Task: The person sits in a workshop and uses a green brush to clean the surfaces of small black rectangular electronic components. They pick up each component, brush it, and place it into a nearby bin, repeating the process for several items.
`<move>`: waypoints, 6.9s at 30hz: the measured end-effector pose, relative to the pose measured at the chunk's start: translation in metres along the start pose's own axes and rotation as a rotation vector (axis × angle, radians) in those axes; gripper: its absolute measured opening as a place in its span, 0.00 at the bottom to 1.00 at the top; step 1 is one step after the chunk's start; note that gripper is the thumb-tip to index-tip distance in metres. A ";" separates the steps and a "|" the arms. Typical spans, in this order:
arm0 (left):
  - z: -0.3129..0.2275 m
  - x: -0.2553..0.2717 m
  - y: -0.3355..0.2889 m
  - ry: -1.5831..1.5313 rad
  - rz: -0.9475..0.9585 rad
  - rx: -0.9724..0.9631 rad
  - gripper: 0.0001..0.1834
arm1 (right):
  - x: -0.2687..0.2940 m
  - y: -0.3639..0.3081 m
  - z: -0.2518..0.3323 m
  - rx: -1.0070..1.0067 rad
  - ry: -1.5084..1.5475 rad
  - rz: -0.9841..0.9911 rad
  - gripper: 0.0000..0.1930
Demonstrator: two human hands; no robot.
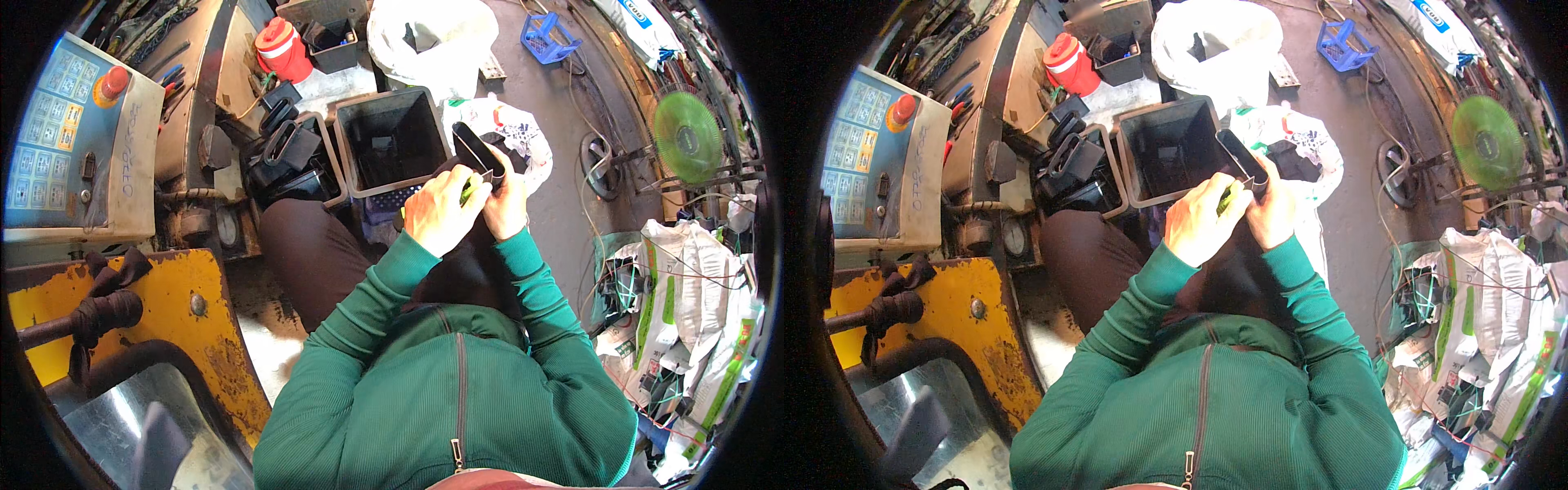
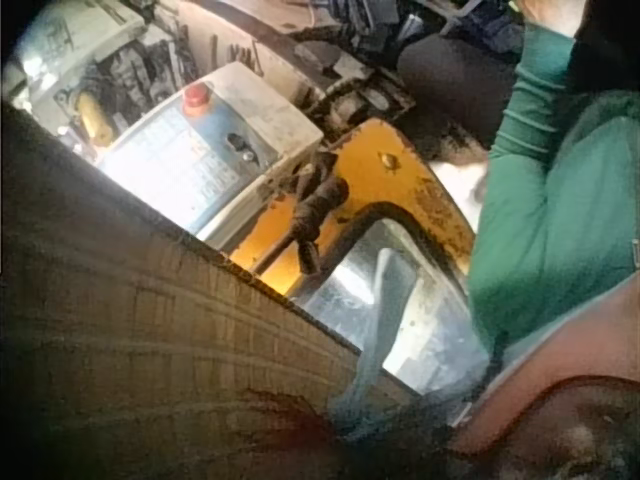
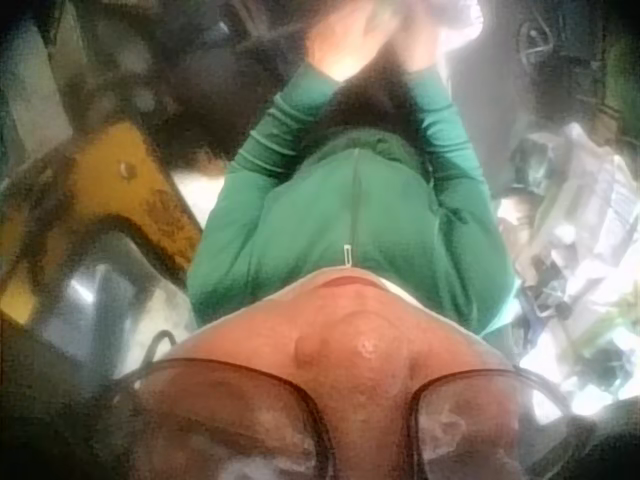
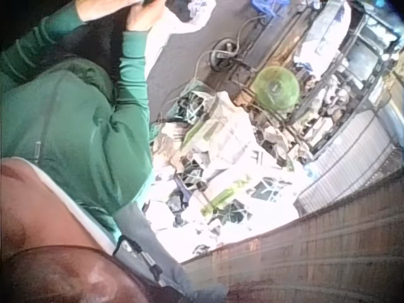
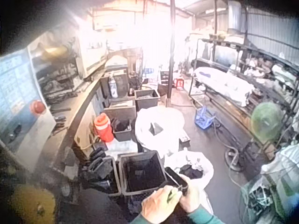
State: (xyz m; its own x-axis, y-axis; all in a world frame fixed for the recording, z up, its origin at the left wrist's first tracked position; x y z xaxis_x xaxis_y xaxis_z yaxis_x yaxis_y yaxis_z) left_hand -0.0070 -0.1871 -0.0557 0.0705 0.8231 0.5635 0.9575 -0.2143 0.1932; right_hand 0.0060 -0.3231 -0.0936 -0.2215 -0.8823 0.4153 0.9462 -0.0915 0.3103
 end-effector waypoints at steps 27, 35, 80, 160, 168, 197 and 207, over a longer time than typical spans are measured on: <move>0.290 0.028 0.081 0.292 -0.097 0.566 0.28 | 0.064 0.034 -0.165 -0.521 0.362 -0.195 0.20; 0.317 -0.084 0.106 0.646 0.611 0.781 0.24 | 0.024 0.021 -0.388 -0.964 0.020 -0.196 0.40; 0.036 0.078 0.058 -0.512 -0.004 0.156 0.09 | -0.033 0.076 -0.030 -0.205 0.472 0.172 0.29; 0.127 0.012 0.066 -0.367 0.115 0.223 0.15 | -0.007 0.024 -0.014 -0.654 0.808 0.178 0.18; 0.203 0.130 0.121 0.074 -0.056 0.283 0.24 | -0.178 0.103 -0.088 -0.740 0.798 0.168 0.30; 0.267 0.202 0.195 0.545 -0.172 0.373 0.26 | -0.307 0.112 -0.296 -0.215 -1.043 0.892 0.17; 0.186 0.125 0.073 -0.220 -0.100 0.384 0.23 | -0.129 0.137 -0.049 -0.498 0.508 0.564 0.13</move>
State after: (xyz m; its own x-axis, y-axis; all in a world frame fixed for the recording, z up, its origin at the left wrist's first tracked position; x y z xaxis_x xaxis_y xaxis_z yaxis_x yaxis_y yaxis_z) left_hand 0.1239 -0.0020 -0.1209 -0.0091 0.9310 0.3650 0.9941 0.0478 -0.0973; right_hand 0.1761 -0.2443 -0.1468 0.3244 -0.9433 -0.0702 0.9013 0.3308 -0.2797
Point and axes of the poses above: each hand's wrist, its own y-axis towards the middle knuckle, its own x-axis out of the back of the hand, z = x × y, the point moved 8 cm from there along y, towards the middle knuckle, and after that the axes turned 2 degrees about -y, right-handed, at the moved point
